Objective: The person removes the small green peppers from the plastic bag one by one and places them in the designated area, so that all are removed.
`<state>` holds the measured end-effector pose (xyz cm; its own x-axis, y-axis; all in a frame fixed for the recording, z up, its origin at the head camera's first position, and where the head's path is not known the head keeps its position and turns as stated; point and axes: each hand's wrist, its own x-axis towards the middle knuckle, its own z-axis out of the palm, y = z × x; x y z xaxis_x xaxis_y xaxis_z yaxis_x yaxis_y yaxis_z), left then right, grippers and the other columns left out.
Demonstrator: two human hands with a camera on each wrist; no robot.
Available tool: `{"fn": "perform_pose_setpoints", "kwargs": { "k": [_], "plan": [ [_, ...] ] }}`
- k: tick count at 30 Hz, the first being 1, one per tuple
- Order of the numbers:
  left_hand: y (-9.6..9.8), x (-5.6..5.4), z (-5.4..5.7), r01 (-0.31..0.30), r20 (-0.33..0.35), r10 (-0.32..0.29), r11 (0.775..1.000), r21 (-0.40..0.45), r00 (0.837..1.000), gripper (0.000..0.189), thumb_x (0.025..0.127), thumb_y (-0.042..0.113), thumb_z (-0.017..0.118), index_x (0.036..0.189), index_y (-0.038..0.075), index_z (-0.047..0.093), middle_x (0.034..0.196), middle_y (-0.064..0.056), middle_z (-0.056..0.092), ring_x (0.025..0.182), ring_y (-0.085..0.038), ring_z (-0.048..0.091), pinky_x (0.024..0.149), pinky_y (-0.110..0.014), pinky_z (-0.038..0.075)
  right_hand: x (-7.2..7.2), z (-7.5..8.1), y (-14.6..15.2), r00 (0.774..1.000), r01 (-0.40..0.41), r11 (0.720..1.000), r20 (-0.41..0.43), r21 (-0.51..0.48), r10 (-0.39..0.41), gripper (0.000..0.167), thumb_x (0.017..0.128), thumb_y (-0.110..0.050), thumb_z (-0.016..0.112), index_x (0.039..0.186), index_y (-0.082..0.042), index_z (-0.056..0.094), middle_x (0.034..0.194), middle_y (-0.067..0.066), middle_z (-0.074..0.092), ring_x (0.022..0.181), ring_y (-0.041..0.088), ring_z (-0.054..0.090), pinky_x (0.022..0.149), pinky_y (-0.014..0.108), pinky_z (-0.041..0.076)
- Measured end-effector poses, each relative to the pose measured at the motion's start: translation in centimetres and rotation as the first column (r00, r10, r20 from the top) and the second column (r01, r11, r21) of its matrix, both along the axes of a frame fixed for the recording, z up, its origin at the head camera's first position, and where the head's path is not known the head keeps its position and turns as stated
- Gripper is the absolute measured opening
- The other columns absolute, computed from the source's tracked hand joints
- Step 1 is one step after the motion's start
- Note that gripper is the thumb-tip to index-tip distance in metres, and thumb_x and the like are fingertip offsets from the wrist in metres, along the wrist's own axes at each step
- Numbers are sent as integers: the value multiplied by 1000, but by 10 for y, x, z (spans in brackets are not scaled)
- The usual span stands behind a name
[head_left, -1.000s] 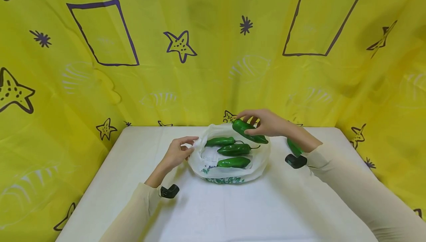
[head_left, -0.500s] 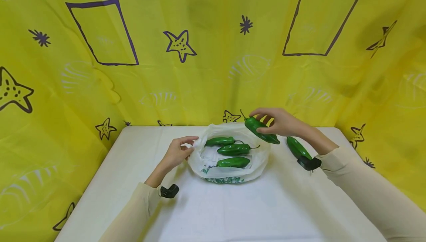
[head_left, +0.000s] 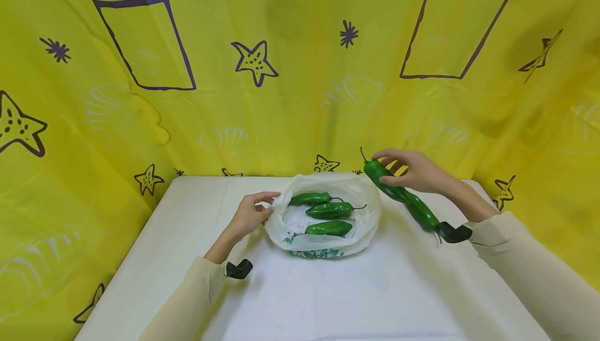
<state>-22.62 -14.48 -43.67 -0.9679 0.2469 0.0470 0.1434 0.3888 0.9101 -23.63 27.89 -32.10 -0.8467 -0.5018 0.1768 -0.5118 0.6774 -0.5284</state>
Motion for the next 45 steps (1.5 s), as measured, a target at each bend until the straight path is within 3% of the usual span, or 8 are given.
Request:
{"fn": "perform_pose_setpoints", "kwargs": {
  "k": [5,14,22,31,45],
  "plan": [
    [1,1,1,10,-6,-10,1000,10,1000,43,95,-4,64,137,3,65,120,-21,63,55,-12,46,54,-25,44,2,-4,15,999,39,999,-18,-6,-39,50,90,-16,80,136,-11,62,116,16,71,95,29,70,74,31,58],
    [2,0,-1,6,-5,-6,1000,4,1000,42,94,-5,64,135,5,67,117,-18,64,54,-11,46,53,-24,44,5,-12,39,995,90,994,-44,-58,-93,47,90,-15,80,134,-10,62,120,16,69,99,35,69,73,29,57],
    [1,-3,-4,13,-13,-13,1000,2,1000,42,93,-5,62,134,4,68,115,-19,64,54,-11,46,53,-24,44,12,-21,62,988,155,982,5,-106,-155,49,92,-14,78,136,-7,59,123,21,65,104,40,66,73,23,56],
    [1,-3,-4,4,9,-5,1000,11,1000,44,93,-5,63,135,8,68,115,-16,63,56,-13,47,55,-24,45,17,-31,86,969,241,963,82,-124,-232,49,95,-19,75,139,-6,56,123,24,65,99,29,68,72,25,57],
    [2,-3,-4,12,0,-12,1000,1,1000,44,94,-4,63,135,8,67,115,-16,64,54,-13,47,54,-24,44,16,-61,122,939,327,939,151,-109,-309,57,97,-22,73,146,-3,51,128,31,60,91,10,67,70,29,59]
  ]
}}
